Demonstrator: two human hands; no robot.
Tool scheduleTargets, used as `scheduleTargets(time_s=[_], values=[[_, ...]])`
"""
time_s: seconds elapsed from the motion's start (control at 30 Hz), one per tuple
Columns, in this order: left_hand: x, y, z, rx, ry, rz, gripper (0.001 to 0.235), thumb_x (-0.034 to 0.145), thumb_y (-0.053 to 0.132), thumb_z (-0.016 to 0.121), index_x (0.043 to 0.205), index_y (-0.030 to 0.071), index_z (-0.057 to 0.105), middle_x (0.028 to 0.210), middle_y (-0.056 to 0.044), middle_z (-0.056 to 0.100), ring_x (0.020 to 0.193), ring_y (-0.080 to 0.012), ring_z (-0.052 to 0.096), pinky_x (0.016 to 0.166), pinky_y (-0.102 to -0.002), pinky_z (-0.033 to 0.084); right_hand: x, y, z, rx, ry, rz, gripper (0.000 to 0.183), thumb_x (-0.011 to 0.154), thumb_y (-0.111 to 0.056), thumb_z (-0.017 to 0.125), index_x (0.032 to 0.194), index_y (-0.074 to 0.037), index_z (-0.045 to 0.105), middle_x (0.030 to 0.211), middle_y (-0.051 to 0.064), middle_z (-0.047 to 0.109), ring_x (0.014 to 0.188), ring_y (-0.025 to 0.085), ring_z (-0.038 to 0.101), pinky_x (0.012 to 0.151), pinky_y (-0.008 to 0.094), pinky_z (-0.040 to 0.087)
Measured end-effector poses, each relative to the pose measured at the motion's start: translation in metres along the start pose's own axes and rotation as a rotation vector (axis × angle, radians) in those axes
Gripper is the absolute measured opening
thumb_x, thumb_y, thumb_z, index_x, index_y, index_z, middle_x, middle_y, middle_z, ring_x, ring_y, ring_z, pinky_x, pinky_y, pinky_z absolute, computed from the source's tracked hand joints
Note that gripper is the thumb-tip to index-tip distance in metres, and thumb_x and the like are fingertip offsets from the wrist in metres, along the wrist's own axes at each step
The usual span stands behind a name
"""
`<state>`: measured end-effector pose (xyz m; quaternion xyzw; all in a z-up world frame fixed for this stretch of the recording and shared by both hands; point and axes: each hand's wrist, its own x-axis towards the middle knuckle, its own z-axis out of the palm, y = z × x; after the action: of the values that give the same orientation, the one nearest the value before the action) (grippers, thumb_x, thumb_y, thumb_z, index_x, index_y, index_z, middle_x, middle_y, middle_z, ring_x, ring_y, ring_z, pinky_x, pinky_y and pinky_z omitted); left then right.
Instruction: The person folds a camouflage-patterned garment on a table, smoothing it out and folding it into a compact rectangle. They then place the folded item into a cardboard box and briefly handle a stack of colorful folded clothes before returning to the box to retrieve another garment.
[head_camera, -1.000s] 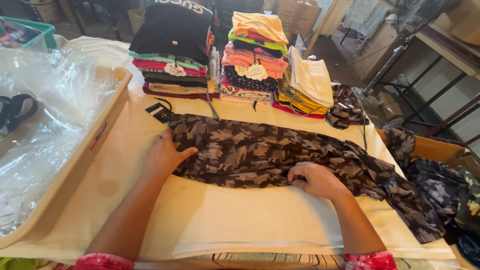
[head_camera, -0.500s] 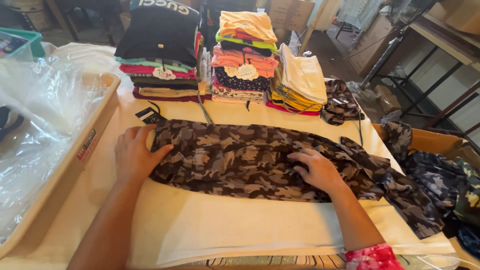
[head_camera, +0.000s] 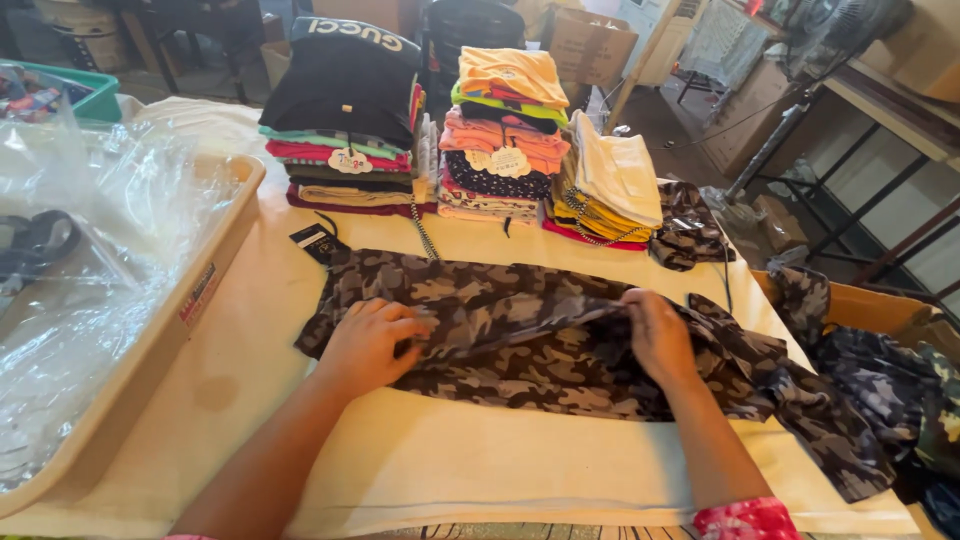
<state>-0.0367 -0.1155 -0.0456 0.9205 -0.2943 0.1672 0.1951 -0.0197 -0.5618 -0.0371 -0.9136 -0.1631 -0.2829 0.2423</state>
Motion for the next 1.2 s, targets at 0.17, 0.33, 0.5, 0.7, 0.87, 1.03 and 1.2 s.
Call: scheduleTargets(time_s=[0.17,0.33,0.5,0.7,0.87,1.03,1.2], values=[[-0.001,-0.009,-0.012,-0.002,0.005,-0.086,0.03,0.078,0.039,0.081,0.103,0.022,0.077,0.113,0.0,0.067,0.115,-0.0261,0.056,0.1,-0.044,0.041,-0.004,-0.044,-0.042,0.008,-0.028,0.031,0.027,0.085,-0.027,0.08,0.102,-0.011,0.069,0.101,0.008,0.074,0.092,0.027,0.072,0.081,0.038,0.057],[-0.005,-0.016,-0.022,-0.14,-0.062,-0.05,0.043,0.061,0.035,0.089,0.1,0.02,0.078,0.12,-0.003,0.066,0.112,-0.0312,0.055,0.097,-0.047,0.039,0.0,-0.062,-0.042,-0.114,-0.265,-0.093,0.038,0.068,-0.033,0.087,0.097,-0.012,0.074,0.098,0.007,0.075,0.093,0.029,0.071,0.076,0.04,0.056],[-0.005,-0.027,-0.015,-0.07,-0.074,-0.114,0.014,0.066,0.016,0.078,0.08,0.018,0.077,0.099,0.001,0.073,0.108,-0.0259,0.062,0.102,-0.043,0.044,-0.003,-0.049,-0.037,-0.193,-0.259,0.023,0.023,0.079,-0.027,0.084,0.097,-0.014,0.078,0.094,0.004,0.075,0.091,0.026,0.071,0.075,0.037,0.057],[-0.018,-0.053,-0.042,-0.194,0.318,-0.014,0.011,0.064,0.006,0.07,0.075,0.007,0.069,0.096,-0.004,0.076,0.096,-0.0302,0.066,0.092,-0.041,0.049,-0.009,-0.04,-0.047,0.259,-0.316,-0.012,0.026,0.069,-0.023,0.09,0.082,-0.006,0.076,0.081,0.004,0.072,0.075,0.02,0.07,0.07,0.035,0.055],[-0.026,-0.087,-0.027,-0.608,-0.126,-0.207,0.016,0.073,0.019,0.068,0.072,0.009,0.08,0.098,-0.009,0.078,0.099,-0.0252,0.072,0.09,-0.034,0.054,-0.005,-0.093,-0.044,0.024,-0.982,0.133,0.053,0.062,-0.03,0.095,0.106,-0.013,0.07,0.1,0.001,0.072,0.093,0.024,0.069,0.081,0.038,0.053],[-0.02,-0.059,-0.035,-0.143,0.144,-0.552,0.049,0.081,0.053,0.075,0.104,0.011,0.077,0.107,-0.015,0.072,0.104,-0.0333,0.067,0.093,-0.042,0.052,-0.011,-0.097,-0.035,0.024,-0.92,0.071,0.05,0.067,-0.032,0.092,0.107,-0.015,0.069,0.1,0.001,0.072,0.096,0.025,0.069,0.082,0.038,0.054],[-0.019,-0.058,-0.028,0.217,-0.023,-0.801,0.083,0.068,0.074,0.078,0.125,0.014,0.07,0.123,-0.012,0.063,0.122,-0.0339,0.056,0.1,-0.048,0.048,-0.018,-0.108,-0.033,-0.001,-0.853,-0.012,0.036,0.075,-0.021,0.081,0.109,-0.017,0.071,0.102,0.003,0.07,0.099,0.027,0.069,0.084,0.039,0.055]])
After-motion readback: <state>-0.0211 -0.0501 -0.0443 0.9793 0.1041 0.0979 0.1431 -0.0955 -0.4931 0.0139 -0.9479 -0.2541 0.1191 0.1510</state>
